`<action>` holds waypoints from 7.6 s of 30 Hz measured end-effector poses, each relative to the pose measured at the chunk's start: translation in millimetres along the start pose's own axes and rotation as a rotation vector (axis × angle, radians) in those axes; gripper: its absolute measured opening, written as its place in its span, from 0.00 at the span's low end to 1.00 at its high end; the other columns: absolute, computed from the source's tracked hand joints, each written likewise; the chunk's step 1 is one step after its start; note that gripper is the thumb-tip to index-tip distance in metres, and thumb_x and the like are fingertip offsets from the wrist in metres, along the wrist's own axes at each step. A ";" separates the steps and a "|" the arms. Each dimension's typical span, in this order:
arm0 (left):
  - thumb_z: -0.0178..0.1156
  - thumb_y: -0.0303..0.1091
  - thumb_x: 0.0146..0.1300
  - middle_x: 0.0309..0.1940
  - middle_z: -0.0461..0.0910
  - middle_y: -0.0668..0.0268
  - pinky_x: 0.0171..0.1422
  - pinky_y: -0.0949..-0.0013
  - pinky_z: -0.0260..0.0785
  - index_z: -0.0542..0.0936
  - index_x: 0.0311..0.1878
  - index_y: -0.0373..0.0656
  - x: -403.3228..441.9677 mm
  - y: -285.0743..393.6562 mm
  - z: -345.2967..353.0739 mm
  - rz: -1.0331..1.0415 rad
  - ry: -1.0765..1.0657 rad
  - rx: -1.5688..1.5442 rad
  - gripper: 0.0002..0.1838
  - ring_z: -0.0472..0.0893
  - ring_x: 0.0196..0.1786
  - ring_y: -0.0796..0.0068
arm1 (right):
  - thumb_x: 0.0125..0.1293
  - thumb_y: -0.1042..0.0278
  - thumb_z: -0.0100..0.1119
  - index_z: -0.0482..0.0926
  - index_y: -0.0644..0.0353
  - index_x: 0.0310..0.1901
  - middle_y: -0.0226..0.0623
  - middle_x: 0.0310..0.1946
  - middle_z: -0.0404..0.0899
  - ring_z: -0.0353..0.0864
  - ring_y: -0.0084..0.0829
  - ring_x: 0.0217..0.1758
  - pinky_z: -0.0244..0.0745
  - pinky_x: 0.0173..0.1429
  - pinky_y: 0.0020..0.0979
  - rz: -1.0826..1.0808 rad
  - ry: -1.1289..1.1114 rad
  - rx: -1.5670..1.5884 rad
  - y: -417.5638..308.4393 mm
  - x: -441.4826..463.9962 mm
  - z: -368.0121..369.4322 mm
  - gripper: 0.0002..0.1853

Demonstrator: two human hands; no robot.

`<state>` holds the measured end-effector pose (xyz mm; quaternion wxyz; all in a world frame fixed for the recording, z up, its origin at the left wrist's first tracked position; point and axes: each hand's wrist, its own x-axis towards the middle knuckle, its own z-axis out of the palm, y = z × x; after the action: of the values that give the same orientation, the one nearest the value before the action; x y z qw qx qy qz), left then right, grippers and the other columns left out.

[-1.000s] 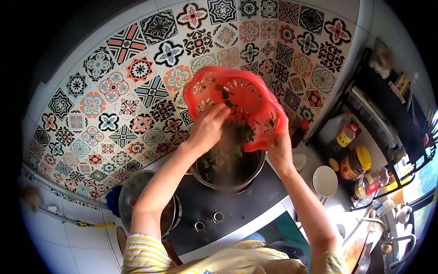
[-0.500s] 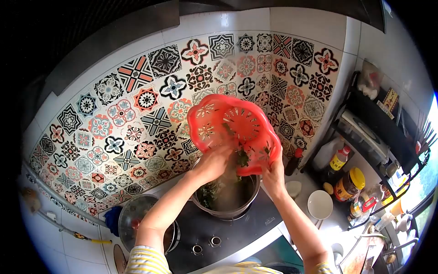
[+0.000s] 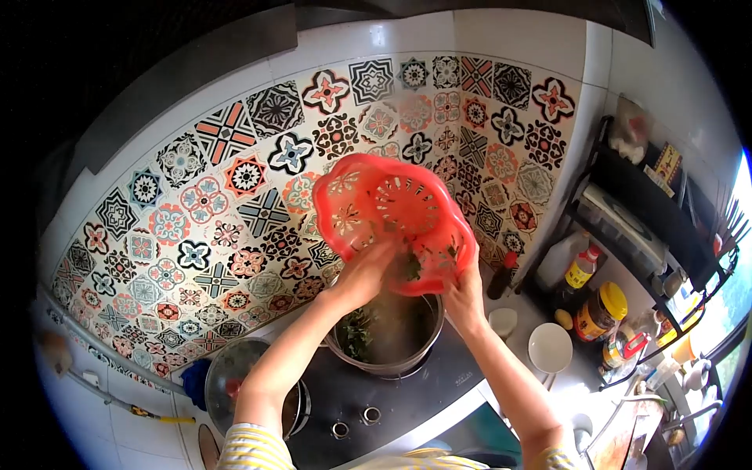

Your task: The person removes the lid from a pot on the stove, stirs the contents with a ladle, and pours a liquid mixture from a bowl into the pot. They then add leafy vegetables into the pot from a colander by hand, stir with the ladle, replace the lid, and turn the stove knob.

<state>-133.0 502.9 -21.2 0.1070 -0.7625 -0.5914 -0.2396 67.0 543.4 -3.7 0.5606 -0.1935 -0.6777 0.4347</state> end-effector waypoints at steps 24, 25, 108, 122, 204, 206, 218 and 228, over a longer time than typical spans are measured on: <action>0.53 0.33 0.60 0.59 0.61 0.48 0.63 0.56 0.55 0.65 0.56 0.30 23.1 -4.8 -35.9 -0.143 0.336 0.254 0.24 0.63 0.60 0.50 | 0.62 0.83 0.41 0.54 0.61 0.64 0.37 0.59 0.61 0.60 0.29 0.62 0.54 0.64 0.28 -0.044 0.045 -0.207 2.3 -6.2 13.1 0.27; 0.53 0.34 0.59 0.59 0.61 0.47 0.63 0.56 0.56 0.65 0.56 0.29 19.9 -3.2 -21.7 -0.141 0.304 0.244 0.24 0.63 0.60 0.49 | 0.62 0.83 0.41 0.54 0.61 0.64 0.37 0.59 0.61 0.60 0.29 0.61 0.54 0.64 0.27 -0.077 0.064 -0.228 -0.7 -5.8 15.7 0.27; 0.50 0.16 0.44 0.53 0.66 0.52 0.63 0.60 0.60 0.68 0.51 0.32 -27.9 32.0 -16.0 0.096 0.045 0.064 0.25 0.65 0.57 0.53 | 0.52 0.92 0.37 0.57 0.61 0.63 0.41 0.59 0.61 0.63 0.32 0.61 0.62 0.59 0.26 -0.103 0.090 0.042 0.2 -1.0 20.4 0.33; 0.54 0.17 0.47 0.44 0.73 0.55 0.54 0.61 0.68 0.74 0.42 0.33 -59.4 23.8 -2.0 0.025 0.011 -0.193 0.16 0.73 0.49 0.55 | 0.62 0.83 0.44 0.66 0.63 0.55 0.34 0.47 0.72 0.69 0.24 0.51 0.64 0.55 0.25 -0.089 0.143 -0.144 25.3 2.4 19.9 0.19; 0.58 0.22 0.51 0.26 0.78 0.62 0.33 0.70 0.71 0.76 0.36 0.41 -2.2 47.8 -28.8 -0.267 0.440 -0.459 0.08 0.79 0.28 0.72 | 0.54 0.87 0.42 0.61 0.61 0.59 0.31 0.52 0.68 0.67 0.24 0.54 0.61 0.59 0.25 0.347 -0.145 0.336 15.0 -15.6 30.8 0.28; 0.60 0.23 0.51 0.26 0.78 0.64 0.34 0.71 0.70 0.75 0.35 0.41 -18.0 43.9 -39.2 -0.230 0.442 -0.566 0.07 0.79 0.29 0.72 | 0.54 0.87 0.42 0.59 0.61 0.61 0.32 0.55 0.67 0.67 0.25 0.56 0.60 0.60 0.26 0.315 -0.104 0.439 10.8 -13.6 29.7 0.29; 0.58 0.29 0.52 0.32 0.76 0.57 0.39 0.62 0.72 0.76 0.30 0.38 -79.3 51.7 -17.3 -0.078 -0.082 -0.080 0.05 0.78 0.34 0.58 | 0.59 0.86 0.41 0.62 0.62 0.59 0.33 0.52 0.70 0.68 0.23 0.55 0.61 0.59 0.25 0.132 0.135 0.418 21.8 -6.3 25.6 0.25; 0.59 0.20 0.53 0.29 0.76 0.63 0.41 0.70 0.73 0.75 0.45 0.42 45.6 65.1 -29.6 -0.169 0.808 -0.527 0.15 0.80 0.38 0.69 | 0.59 0.85 0.43 0.62 0.61 0.59 0.31 0.52 0.70 0.68 0.23 0.55 0.61 0.60 0.25 0.181 0.106 0.505 5.4 -13.5 36.8 0.25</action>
<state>-69.5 510.4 34.6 0.1116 -0.5591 -0.4817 -0.6655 35.7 522.6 -15.9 0.5845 -0.1299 -0.4977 0.6275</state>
